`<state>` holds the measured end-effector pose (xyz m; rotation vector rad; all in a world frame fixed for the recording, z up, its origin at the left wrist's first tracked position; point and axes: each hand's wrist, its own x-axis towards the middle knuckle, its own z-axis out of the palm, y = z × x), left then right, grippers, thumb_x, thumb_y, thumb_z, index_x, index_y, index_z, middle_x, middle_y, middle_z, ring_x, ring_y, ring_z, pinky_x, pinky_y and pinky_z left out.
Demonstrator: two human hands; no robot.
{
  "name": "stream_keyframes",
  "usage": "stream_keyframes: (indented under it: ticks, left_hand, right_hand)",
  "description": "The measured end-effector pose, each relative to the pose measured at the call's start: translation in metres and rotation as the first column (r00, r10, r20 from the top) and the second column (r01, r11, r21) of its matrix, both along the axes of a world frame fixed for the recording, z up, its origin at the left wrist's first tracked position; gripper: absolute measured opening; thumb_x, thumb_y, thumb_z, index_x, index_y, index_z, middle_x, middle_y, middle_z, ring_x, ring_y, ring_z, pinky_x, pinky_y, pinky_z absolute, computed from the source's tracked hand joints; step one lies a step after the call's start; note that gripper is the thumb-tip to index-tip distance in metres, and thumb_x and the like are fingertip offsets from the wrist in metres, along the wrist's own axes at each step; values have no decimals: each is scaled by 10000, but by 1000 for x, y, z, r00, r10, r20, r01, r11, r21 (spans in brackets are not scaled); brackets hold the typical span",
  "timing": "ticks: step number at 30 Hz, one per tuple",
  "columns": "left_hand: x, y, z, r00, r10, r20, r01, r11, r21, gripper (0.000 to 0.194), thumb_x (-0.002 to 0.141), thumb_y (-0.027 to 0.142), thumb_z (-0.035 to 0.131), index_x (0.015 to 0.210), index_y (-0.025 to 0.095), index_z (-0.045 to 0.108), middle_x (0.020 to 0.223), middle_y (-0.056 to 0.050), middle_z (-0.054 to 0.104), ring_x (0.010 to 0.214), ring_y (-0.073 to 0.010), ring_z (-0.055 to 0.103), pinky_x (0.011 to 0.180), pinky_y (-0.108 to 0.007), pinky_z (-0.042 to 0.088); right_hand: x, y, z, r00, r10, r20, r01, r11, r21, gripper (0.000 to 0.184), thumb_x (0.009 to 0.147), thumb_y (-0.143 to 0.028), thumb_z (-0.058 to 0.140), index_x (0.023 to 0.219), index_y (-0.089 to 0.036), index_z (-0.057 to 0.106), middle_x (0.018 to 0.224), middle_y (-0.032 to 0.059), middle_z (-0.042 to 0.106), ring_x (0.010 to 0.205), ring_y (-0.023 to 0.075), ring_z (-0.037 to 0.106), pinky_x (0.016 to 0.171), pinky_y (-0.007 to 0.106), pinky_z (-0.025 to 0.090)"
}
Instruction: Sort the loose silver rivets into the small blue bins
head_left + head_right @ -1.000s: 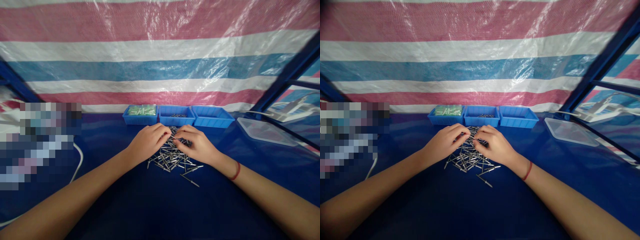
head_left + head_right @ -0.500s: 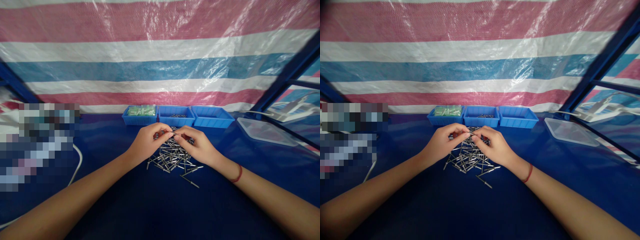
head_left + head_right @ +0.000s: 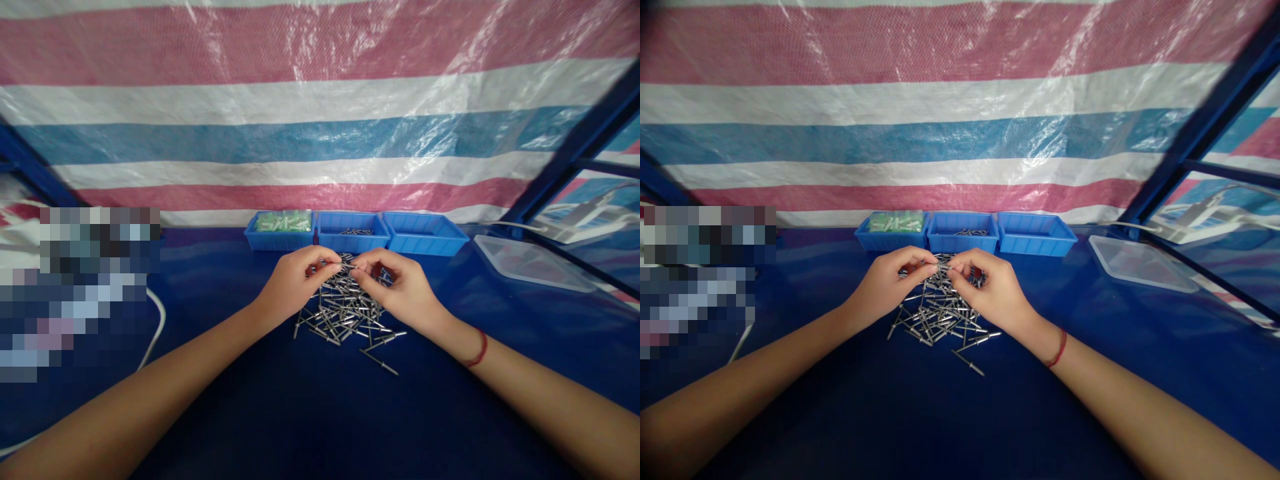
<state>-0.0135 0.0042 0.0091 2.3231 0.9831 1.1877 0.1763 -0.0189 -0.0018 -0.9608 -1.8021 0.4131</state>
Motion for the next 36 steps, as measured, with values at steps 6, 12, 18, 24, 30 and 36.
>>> stream_keyframes:
  ticks: [6, 12, 18, 24, 30, 36]
  left_hand:
    - [-2, 3, 0, 996, -74, -44, 75, 997, 6, 83, 863, 193, 570, 884, 176, 649, 843, 1, 678, 738, -100, 613, 664, -214, 462]
    - [-3, 3, 2, 985, -114, -130, 121, 991, 49, 133, 898, 203, 505, 881, 164, 632, 845, -15, 654, 753, -109, 594, 707, -237, 459]
    - [0, -3, 1, 985, -78, -155, 81, 997, 13, 187, 941, 256, 413, 974, 163, 572, 861, -31, 648, 788, -128, 608, 719, -259, 472]
    - [1, -3, -2, 990, -36, -138, 38, 999, 14, 291, 942, 269, 411, 1208, 155, 444, 906, -42, 652, 710, -111, 595, 686, -258, 478]
    - [5, -5, -4, 971, -69, -228, 76, 997, 21, 236, 917, 233, 452, 1130, 159, 521, 933, -44, 664, 751, -124, 618, 717, -275, 492]
    - [5, -7, -3, 943, -103, -317, 142, 985, 102, 210, 908, 197, 447, 1092, 147, 534, 1024, -74, 651, 772, -131, 622, 729, -284, 495]
  right_hand:
    - [-1, -3, 3, 1000, 6, 4, -6, 998, 56, 93, 793, -235, 627, 869, -182, 632, 733, 9, 628, 636, 116, 568, 601, 262, 468]
    - [1, -4, 9, 986, 18, 165, -48, 982, 182, 50, 817, -224, 594, 790, -181, 595, 722, 10, 618, 646, 113, 561, 613, 253, 457]
    - [5, 0, 12, 970, 4, 242, -49, 982, 182, 176, 847, -259, 550, 691, -181, 571, 654, 7, 602, 624, 121, 551, 617, 259, 435]
    - [36, 39, 7, 884, -457, 99, 445, 887, 125, 240, 848, -368, 544, 741, -166, 618, 673, 34, 629, 578, 144, 540, 575, 272, 413]
    - [53, 61, -3, 780, -563, 273, 520, 826, 218, 268, 843, -385, 540, 812, -158, 679, 693, 59, 652, 595, 179, 564, 599, 294, 415]
    - [50, 58, -5, 788, -536, 304, 490, 844, 219, 304, 847, -402, 528, 876, -150, 694, 692, 56, 649, 609, 180, 579, 608, 287, 420]
